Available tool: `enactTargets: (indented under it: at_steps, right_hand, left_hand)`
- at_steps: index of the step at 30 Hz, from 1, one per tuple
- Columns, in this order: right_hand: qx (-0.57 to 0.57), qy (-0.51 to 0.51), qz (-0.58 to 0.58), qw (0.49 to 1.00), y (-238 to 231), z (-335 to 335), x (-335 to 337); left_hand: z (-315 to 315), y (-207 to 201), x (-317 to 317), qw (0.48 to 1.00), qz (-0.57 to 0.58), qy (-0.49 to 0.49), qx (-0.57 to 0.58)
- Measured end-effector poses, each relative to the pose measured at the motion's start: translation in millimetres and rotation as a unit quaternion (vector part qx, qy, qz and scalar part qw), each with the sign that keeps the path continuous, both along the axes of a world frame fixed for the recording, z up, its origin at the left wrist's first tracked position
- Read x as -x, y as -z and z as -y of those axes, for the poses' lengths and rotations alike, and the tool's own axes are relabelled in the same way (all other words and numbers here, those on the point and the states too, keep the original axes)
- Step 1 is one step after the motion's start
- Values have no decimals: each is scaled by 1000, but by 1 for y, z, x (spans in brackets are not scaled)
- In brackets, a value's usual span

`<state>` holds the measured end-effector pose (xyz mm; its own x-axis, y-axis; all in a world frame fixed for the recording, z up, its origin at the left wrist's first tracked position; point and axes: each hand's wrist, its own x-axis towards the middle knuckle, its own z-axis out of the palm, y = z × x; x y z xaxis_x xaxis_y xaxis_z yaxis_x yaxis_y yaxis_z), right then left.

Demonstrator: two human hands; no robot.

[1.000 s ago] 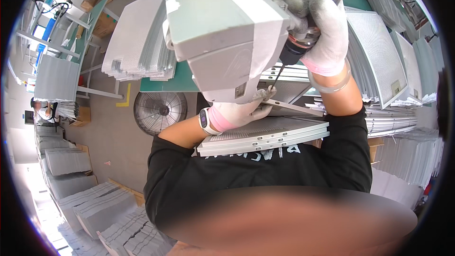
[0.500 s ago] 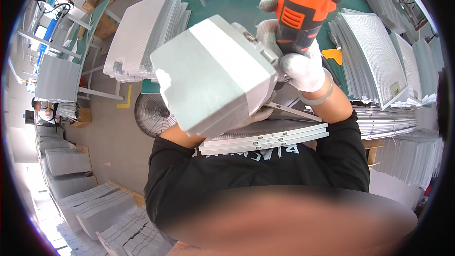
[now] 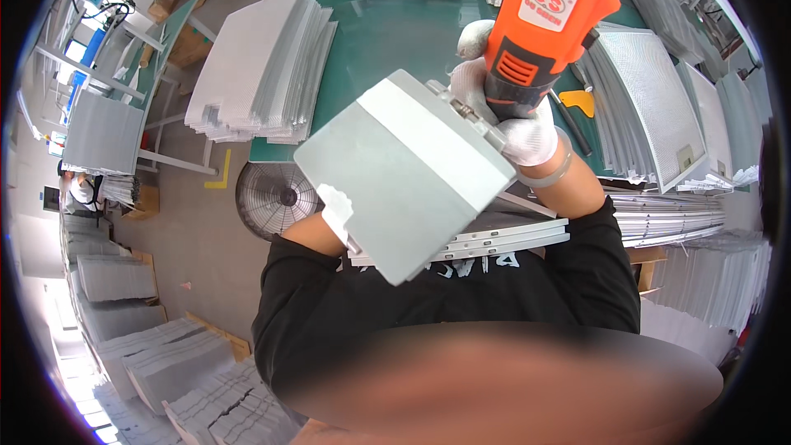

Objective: Assembling metal-framed filter panels using an electric screwdriver and hammer.

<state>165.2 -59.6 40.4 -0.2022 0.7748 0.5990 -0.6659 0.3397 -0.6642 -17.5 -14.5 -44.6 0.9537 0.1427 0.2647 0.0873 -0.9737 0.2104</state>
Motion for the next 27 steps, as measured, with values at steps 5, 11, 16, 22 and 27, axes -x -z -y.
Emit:
enactTargets:
  at_steps: [5, 11, 16, 22, 27]
  right_hand:
    - [-38, 121, 51, 991, -19, -2, -3]
    - [-53, 356, 90, 929, -61, 2, -44]
    - [46, 498, 44, 865, -75, 23, -34]
    - [52, 580, 117, 804, -51, 27, -39]
    - [39, 571, 113, 812, -47, 30, -27]
  left_hand:
    - [-7, 10, 4, 996, 79, 35, -32]
    - [-16, -49, 3, 996, 51, 68, 23]
    - [-34, -78, 22, 962, -117, 127, 210]
    - [-19, -54, -3, 991, 30, -1, -130]
    - [-28, -19, -3, 957, 154, 23, -244]
